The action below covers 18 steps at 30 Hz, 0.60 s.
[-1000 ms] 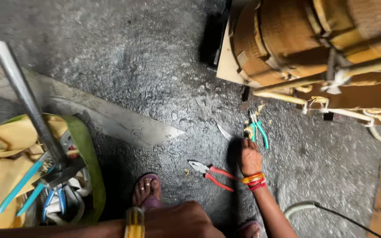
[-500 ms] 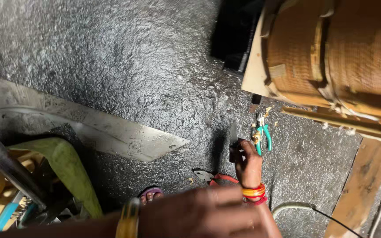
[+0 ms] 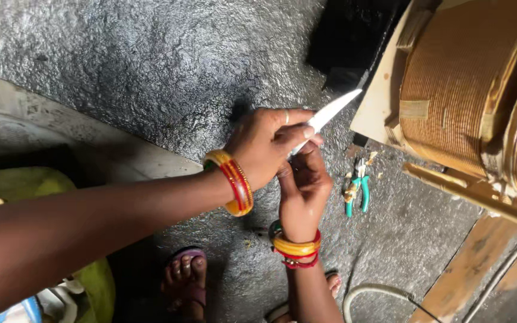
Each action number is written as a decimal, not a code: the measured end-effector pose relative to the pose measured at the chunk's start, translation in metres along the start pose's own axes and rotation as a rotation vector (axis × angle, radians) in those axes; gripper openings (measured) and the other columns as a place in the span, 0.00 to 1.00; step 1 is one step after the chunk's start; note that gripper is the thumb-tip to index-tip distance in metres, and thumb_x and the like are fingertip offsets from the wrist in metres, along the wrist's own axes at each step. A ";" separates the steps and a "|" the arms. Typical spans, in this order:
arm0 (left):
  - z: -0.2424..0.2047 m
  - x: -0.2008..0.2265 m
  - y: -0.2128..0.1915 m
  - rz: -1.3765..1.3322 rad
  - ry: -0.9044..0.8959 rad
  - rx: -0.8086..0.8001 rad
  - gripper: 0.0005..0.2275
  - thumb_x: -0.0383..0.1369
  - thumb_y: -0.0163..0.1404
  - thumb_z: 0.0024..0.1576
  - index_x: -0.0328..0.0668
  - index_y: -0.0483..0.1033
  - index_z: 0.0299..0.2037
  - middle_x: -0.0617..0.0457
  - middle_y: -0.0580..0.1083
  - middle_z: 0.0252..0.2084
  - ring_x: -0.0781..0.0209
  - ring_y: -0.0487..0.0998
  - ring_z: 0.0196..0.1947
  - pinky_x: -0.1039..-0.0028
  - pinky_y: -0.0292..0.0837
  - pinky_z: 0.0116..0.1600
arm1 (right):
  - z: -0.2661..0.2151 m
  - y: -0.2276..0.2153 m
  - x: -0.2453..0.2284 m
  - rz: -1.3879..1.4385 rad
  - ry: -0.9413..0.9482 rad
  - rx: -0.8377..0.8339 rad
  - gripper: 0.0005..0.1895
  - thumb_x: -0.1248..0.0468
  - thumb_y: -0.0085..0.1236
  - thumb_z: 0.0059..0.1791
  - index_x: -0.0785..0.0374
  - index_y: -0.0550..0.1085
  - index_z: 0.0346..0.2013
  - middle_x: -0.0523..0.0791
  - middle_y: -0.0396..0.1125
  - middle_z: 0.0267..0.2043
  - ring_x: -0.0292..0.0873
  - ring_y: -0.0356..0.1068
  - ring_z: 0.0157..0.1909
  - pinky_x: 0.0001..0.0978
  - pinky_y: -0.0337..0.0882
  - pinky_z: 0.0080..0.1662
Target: The person is repairing a large cylindrical electrical component, likely a transformer, by cutting old ties and securing new ones. They use pliers and a knife to manipulate the ties and wires on the component's base.
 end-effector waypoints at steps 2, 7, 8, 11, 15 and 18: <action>0.009 0.009 0.004 -0.029 0.045 0.024 0.10 0.32 0.50 0.63 0.37 0.82 0.47 0.54 0.84 0.36 0.71 0.84 0.34 0.79 0.79 0.39 | 0.006 0.004 -0.001 0.018 -0.032 0.029 0.16 0.76 0.56 0.54 0.73 0.72 0.57 0.45 0.72 0.52 0.35 0.71 0.53 0.28 0.72 0.57; 0.027 0.015 0.008 0.038 -0.142 0.010 0.10 0.33 0.48 0.62 0.42 0.83 0.42 0.55 0.82 0.27 0.70 0.82 0.25 0.77 0.78 0.29 | 0.010 -0.009 0.009 0.061 0.057 0.020 0.19 0.75 0.59 0.53 0.74 0.72 0.59 0.48 0.74 0.48 0.37 0.72 0.48 0.31 0.73 0.53; 0.029 0.014 0.008 0.054 -0.180 0.007 0.09 0.33 0.48 0.62 0.43 0.83 0.41 0.55 0.81 0.26 0.70 0.82 0.23 0.77 0.78 0.27 | 0.008 -0.013 0.011 0.071 0.065 0.016 0.19 0.74 0.58 0.53 0.73 0.71 0.58 0.47 0.74 0.49 0.36 0.72 0.50 0.30 0.72 0.55; 0.040 0.012 0.012 0.263 -0.099 0.035 0.08 0.28 0.47 0.62 0.46 0.82 0.41 0.54 0.79 0.23 0.65 0.82 0.21 0.73 0.75 0.26 | -0.002 -0.023 0.023 0.033 0.094 0.016 0.16 0.72 0.57 0.53 0.71 0.72 0.56 0.45 0.73 0.51 0.36 0.71 0.52 0.29 0.71 0.57; 0.064 0.021 0.022 0.419 0.454 0.167 0.04 0.24 0.53 0.59 0.42 0.76 0.42 0.52 0.79 0.29 0.63 0.83 0.26 0.71 0.72 0.27 | -0.025 -0.037 0.042 -0.114 0.164 0.039 0.12 0.72 0.57 0.55 0.72 0.76 0.53 0.47 0.75 0.46 0.37 0.71 0.48 0.29 0.71 0.53; 0.081 0.021 0.028 0.429 0.488 0.163 0.04 0.24 0.54 0.59 0.42 0.75 0.41 0.50 0.79 0.30 0.59 0.84 0.28 0.68 0.73 0.29 | -0.043 -0.044 0.053 -0.127 0.246 0.033 0.11 0.72 0.55 0.54 0.71 0.76 0.51 0.48 0.75 0.48 0.37 0.72 0.50 0.29 0.72 0.55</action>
Point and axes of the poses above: each hand's wrist, its own z-axis towards the middle knuckle, its own y-axis out of the palm, x = y × z, the point moved 3 cm from there along z, towards the middle knuckle
